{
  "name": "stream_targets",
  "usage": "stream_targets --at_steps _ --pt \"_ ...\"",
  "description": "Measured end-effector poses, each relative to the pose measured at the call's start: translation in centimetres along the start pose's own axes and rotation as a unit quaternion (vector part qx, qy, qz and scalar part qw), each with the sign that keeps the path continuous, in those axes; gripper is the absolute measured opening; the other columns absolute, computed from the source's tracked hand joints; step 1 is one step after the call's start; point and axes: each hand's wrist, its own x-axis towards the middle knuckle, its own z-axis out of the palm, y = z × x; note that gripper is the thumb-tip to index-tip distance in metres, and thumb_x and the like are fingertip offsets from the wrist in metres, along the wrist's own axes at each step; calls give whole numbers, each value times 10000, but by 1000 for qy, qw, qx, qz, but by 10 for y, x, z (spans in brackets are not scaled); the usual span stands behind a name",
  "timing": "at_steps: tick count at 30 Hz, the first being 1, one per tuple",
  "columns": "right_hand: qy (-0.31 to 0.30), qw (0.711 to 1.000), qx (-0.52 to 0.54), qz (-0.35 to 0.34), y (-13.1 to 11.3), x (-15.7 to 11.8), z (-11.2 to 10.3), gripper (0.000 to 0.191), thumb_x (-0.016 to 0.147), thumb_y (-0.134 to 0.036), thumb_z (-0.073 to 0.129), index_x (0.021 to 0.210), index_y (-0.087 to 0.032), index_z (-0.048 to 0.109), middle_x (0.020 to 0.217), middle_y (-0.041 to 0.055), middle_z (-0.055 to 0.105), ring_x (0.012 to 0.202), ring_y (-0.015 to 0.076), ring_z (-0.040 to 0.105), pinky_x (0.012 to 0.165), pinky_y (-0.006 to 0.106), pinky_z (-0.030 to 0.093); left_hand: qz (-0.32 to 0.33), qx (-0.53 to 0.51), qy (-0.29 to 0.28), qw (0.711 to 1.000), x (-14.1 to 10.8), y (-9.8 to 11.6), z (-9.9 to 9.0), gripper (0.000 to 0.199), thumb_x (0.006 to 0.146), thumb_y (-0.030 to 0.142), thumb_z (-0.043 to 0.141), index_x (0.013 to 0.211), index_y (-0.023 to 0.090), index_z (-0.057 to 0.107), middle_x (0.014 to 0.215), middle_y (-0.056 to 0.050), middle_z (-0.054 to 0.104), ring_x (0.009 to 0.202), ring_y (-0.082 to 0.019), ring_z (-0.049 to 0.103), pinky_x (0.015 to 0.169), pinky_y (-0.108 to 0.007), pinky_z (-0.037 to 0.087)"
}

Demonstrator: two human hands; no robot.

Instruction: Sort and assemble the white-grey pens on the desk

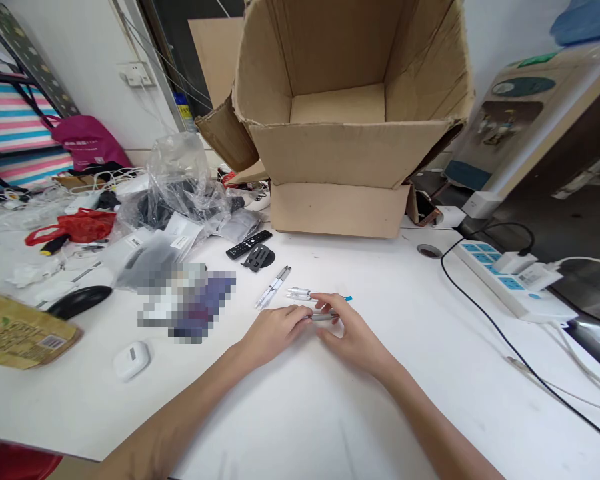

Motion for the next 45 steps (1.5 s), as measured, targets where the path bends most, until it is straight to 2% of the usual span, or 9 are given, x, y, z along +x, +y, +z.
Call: stream_targets --at_steps 4,6,12,18,25,31,35,38,45 --pt "-5 997 26 77 1 0 3 417 954 -397 415 1349 -267 443 836 17 638 781 184 615 754 365 509 46 3 14 999 1 0 -1 209 994 288 360 1005 233 562 919 -5 694 831 -175 655 704 -286 453" --pt "7 997 34 72 2 1 6 448 960 -363 391 1398 -268 383 722 -22 588 674 163 581 727 355 508 65 13 21 998 2 0 -2 188 988 255 382 989 222 567 919 -13 690 842 -177 649 744 -299 448" --pt "23 1000 -10 -12 0 2 9 544 861 -307 562 1384 -337 415 1100 35 582 1005 191 571 868 354 487 42 5 15 999 2 -2 -2 185 984 227 382 1043 216 558 953 -8 686 847 -174 646 743 -294 451" --pt "23 997 10 72 -2 0 9 393 965 -358 380 1344 -286 453 764 -13 618 700 161 583 725 337 501 38 -31 -7 999 2 -1 -4 240 996 233 331 1041 214 566 987 -15 678 890 -171 632 787 -295 457" --pt "55 997 -44 15 5 2 -3 361 902 -315 497 1262 -301 522 1016 33 652 933 199 608 806 355 504 -28 -80 -5 996 3 -10 -11 318 993 376 329 963 234 612 899 1 688 766 -157 627 657 -250 426" --pt "79 991 -108 24 13 3 -37 488 908 -402 505 1378 -314 407 1045 51 664 853 196 618 711 331 511 -65 -93 5 993 6 -21 -13 311 1000 360 308 904 232 575 819 16 669 706 -146 591 617 -226 373" --pt "96 987 -126 33 16 3 -41 231 909 -363 497 1109 -266 560 1018 47 664 896 202 621 718 317 503 -101 -135 20 985 7 -21 -16 335 1001 362 280 846 219 539 746 23 630 669 -138 557 630 -224 370" --pt "48 986 -157 21 11 2 -31 103 897 -280 487 937 -255 579 977 38 659 881 204 611 640 301 484 -113 -164 44 979 6 -18 -19 335 997 357 265 840 219 526 722 30 609 628 -130 522 597 -222 353" --pt "-20 961 -253 -109 15 3 -11 205 931 -190 441 840 -240 618 916 52 659 861 223 584 777 407 479 -123 -179 63 974 5 -15 -16 296 985 356 297 907 238 557 706 45 623 597 -122 521 582 -223 354"
